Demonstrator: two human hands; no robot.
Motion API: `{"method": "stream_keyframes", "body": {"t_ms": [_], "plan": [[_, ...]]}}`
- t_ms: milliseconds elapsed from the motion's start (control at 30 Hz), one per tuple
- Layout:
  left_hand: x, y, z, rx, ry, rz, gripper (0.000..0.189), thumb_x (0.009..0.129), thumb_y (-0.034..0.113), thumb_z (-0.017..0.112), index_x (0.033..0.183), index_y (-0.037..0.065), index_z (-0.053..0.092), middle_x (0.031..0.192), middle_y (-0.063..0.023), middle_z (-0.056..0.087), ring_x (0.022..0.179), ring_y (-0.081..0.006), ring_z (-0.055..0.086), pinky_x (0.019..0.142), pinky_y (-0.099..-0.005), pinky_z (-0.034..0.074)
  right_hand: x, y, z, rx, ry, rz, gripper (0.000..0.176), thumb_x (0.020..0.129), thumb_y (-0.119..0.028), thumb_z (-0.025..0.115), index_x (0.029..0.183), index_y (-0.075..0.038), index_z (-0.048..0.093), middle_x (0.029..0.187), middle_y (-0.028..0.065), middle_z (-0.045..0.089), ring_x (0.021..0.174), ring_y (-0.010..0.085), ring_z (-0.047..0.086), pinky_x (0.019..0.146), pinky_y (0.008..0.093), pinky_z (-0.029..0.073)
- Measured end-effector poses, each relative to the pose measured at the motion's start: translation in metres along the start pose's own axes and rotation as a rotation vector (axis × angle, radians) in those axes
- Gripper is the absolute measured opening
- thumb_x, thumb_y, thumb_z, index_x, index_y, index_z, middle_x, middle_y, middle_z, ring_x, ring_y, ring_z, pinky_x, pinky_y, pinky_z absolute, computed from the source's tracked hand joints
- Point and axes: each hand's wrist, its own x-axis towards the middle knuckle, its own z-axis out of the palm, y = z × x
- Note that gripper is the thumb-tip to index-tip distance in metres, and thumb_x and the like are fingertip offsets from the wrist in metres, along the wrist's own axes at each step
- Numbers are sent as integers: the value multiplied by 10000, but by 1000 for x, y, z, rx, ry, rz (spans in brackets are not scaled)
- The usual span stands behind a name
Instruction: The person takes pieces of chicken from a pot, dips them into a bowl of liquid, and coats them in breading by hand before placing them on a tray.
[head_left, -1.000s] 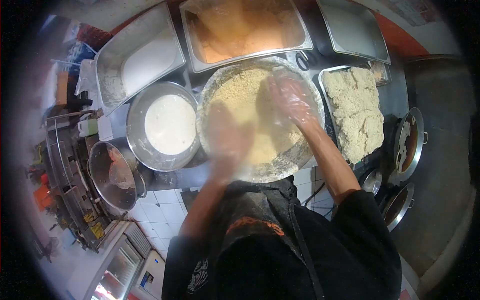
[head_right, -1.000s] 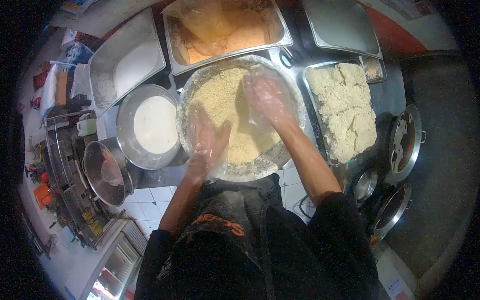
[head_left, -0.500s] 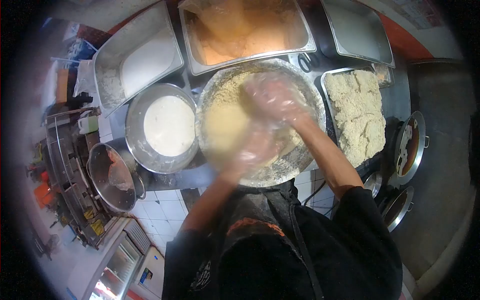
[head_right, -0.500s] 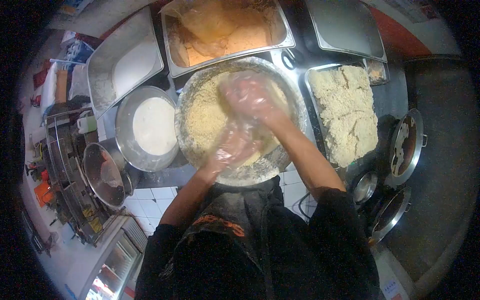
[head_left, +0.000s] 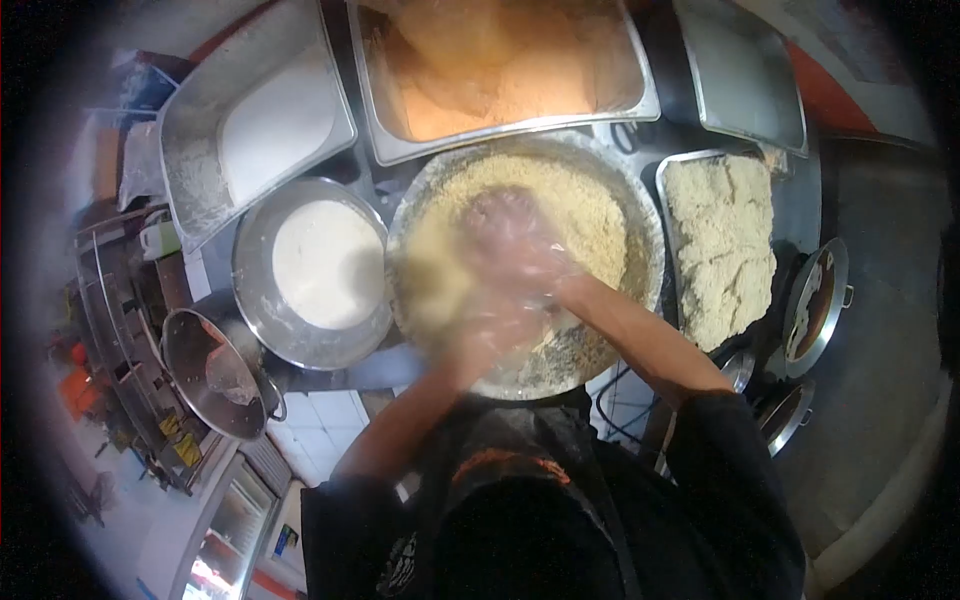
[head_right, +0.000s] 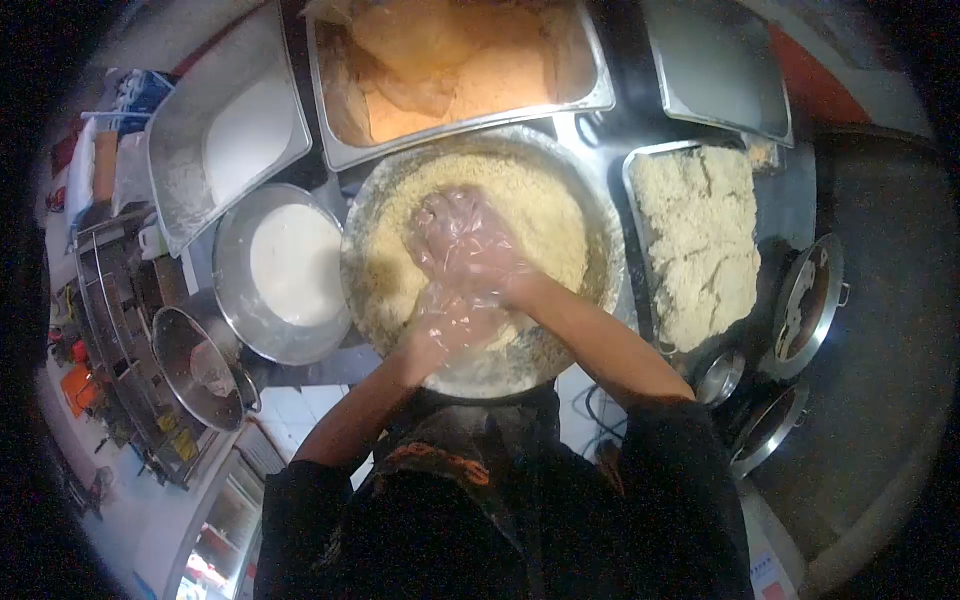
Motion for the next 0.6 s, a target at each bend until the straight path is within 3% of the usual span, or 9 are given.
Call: {"method": "stream_keyframes", "body": {"t_ms": [67,100,233,300,333,400,433,500,600], "plan": [[-16,-4,-38,517,78,52,378,1017,171,555,1345,-8,503,1262,-183,613,1195,-290,621,1066,-419,505,9,-6,-7,212,-426,212,530,1027,-456,405,1428,-135,536,1474,159,512,1433,350,383,1242,536,149],[-10,6,-30,519,69,62,378,1017,171,555,1345,-8,503,1262,-183,613,1195,-290,621,1066,-419,505,22,-2,-22,263,-577,253,602,1030,-525,390,1475,-133,494,1491,169,498,1488,344,298,1254,527,107],[-31,9,-5,576,77,-112,557,1059,254,482,1551,57,312,1496,-256,439,1368,-378,477,1172,-482,394,10,-17,-18,137,-505,255,644,1034,-525,316,1510,-110,438,1553,174,427,1477,337,322,1257,511,94],[-18,5,-48,1272,209,200,310,1004,129,537,1283,-6,532,1198,-148,627,1063,-287,657,957,-409,542,15,-19,-12,225,-434,268,644,1032,-536,311,1494,-113,462,1553,175,427,1485,340,306,1255,519,85],[-24,6,-54,1263,217,191,310,1004,129,537,1283,-6,532,1198,-148,627,1063,-287,657,957,-409,542,16,-23,-9,233,-446,272,644,1032,-536,311,1494,-113,462,1553,175,427,1485,340,306,1255,519,85],[-48,6,-69,470,168,86,295,989,179,555,1235,20,590,1129,-138,651,976,-287,672,902,-437,546,14,-34,-4,264,-451,309,647,1030,-541,317,1492,-112,463,1558,174,422,1493,353,286,1253,525,68],[-36,11,-85,472,159,98,295,989,179,555,1235,20,590,1129,-138,651,976,-287,672,902,-437,546,16,-24,-7,318,-493,263,645,1030,-536,322,1488,-105,466,1551,172,428,1495,359,278,1250,530,65],[-35,1,-120,1969,99,309,303,961,243,582,1183,47,647,1138,-163,664,987,-309,670,906,-458,540,20,-14,-9,377,-503,243,650,1031,-538,320,1490,-101,461,1555,169,425,1497,360,274,1251,530,65],[-28,11,-82,1641,322,154,344,951,307,575,1181,72,675,1182,-177,661,998,-331,663,894,-463,533,20,-32,0,277,-436,255,676,1026,-550,318,1513,-95,428,1569,155,414,1501,360,266,1255,530,52]]}}
